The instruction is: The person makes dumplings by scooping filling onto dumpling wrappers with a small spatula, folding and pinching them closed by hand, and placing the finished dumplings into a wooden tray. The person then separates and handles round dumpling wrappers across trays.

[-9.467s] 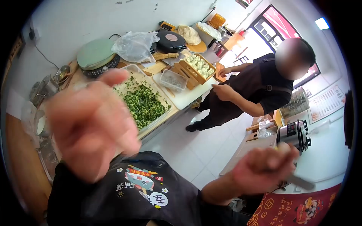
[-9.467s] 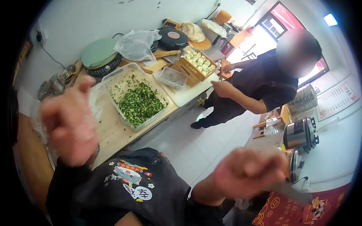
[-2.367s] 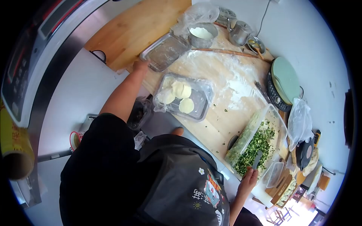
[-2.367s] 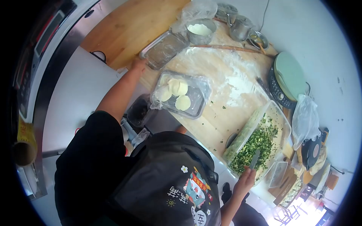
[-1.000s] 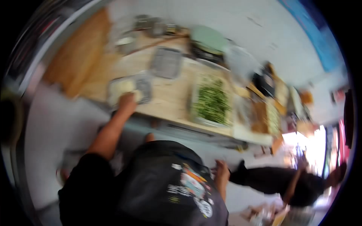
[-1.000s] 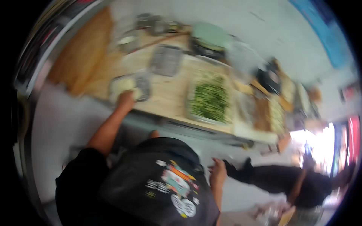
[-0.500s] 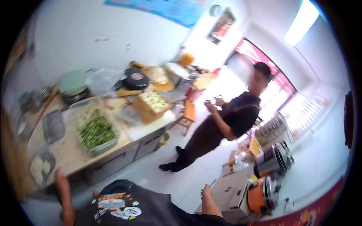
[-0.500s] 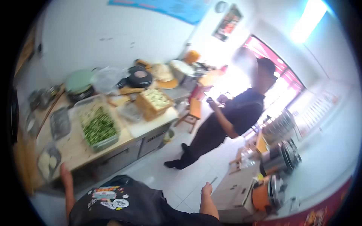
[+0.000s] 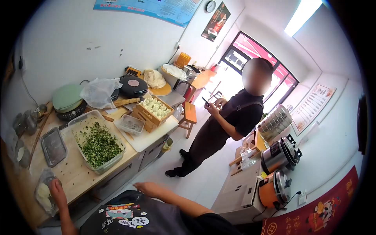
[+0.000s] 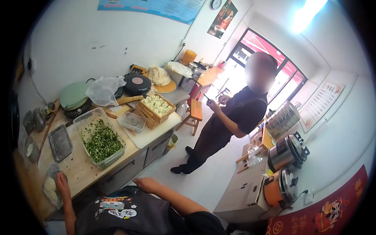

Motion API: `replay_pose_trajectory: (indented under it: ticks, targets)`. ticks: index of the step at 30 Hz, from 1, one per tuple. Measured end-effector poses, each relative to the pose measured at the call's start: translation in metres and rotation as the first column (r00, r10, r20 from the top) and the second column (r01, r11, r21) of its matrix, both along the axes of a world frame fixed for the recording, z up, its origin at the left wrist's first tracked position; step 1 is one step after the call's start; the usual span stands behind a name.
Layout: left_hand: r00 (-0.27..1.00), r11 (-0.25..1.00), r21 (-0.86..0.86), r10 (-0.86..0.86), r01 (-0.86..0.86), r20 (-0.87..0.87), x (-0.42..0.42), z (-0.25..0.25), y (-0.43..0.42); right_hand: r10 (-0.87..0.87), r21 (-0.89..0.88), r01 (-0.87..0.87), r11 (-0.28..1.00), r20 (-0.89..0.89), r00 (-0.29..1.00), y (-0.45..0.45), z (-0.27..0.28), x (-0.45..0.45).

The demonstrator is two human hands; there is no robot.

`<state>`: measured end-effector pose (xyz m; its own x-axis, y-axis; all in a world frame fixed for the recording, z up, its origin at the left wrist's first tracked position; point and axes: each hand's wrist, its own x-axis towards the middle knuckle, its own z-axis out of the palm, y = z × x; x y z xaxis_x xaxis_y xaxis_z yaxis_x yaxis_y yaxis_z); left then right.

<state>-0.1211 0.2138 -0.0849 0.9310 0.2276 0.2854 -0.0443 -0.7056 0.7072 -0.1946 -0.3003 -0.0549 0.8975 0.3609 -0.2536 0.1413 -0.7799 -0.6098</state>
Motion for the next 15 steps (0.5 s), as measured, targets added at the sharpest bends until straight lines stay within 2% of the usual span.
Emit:
replay_pose_trajectory:
  ticks: [1,2,5,8,11,12,13,15]
  targets:
    - [0.983,0.928,0.330,0.185,-0.172,-0.010,-0.007,-0.016,0.025,0.047,0.042,-0.049,0.998,0.047,0.998,0.001,-0.015,-0.007]
    - [0.935,0.722,0.625,0.354,-0.297,0.036,-0.018,-0.027,0.044,0.062,0.045,-0.063,0.997,0.032,0.998,0.010,-0.015,-0.005]
    - [0.655,0.635,0.648,0.707,-0.420,-0.269,-0.024,-0.050,0.072,0.072,0.051,-0.074,0.996,0.039,0.997,0.038,-0.007,0.014]
    - [0.754,0.687,0.604,0.624,-0.405,-0.204,-0.022,-0.118,0.143,0.186,-0.048,-0.188,0.981,-0.031,0.982,0.070,0.004,0.046]
    - [0.717,0.678,0.560,0.668,-0.476,-0.199,-0.027,-0.146,0.182,0.234,0.022,-0.235,0.972,0.034,0.972,0.098,0.007,0.058]
    - [0.704,0.670,0.563,0.680,-0.484,-0.205,-0.031,-0.147,0.190,0.251,0.041,-0.253,0.967,0.057,0.966,0.106,0.007,0.061]
    - [0.660,0.677,0.569,0.695,-0.466,-0.286,-0.034,-0.132,0.188,0.265,0.059,-0.270,0.961,0.087,0.960,0.114,0.009,0.067]
    - [0.555,0.698,0.576,0.704,-0.426,-0.443,-0.042,-0.074,0.156,0.279,0.055,-0.286,0.957,0.102,0.955,0.127,0.010,0.073]
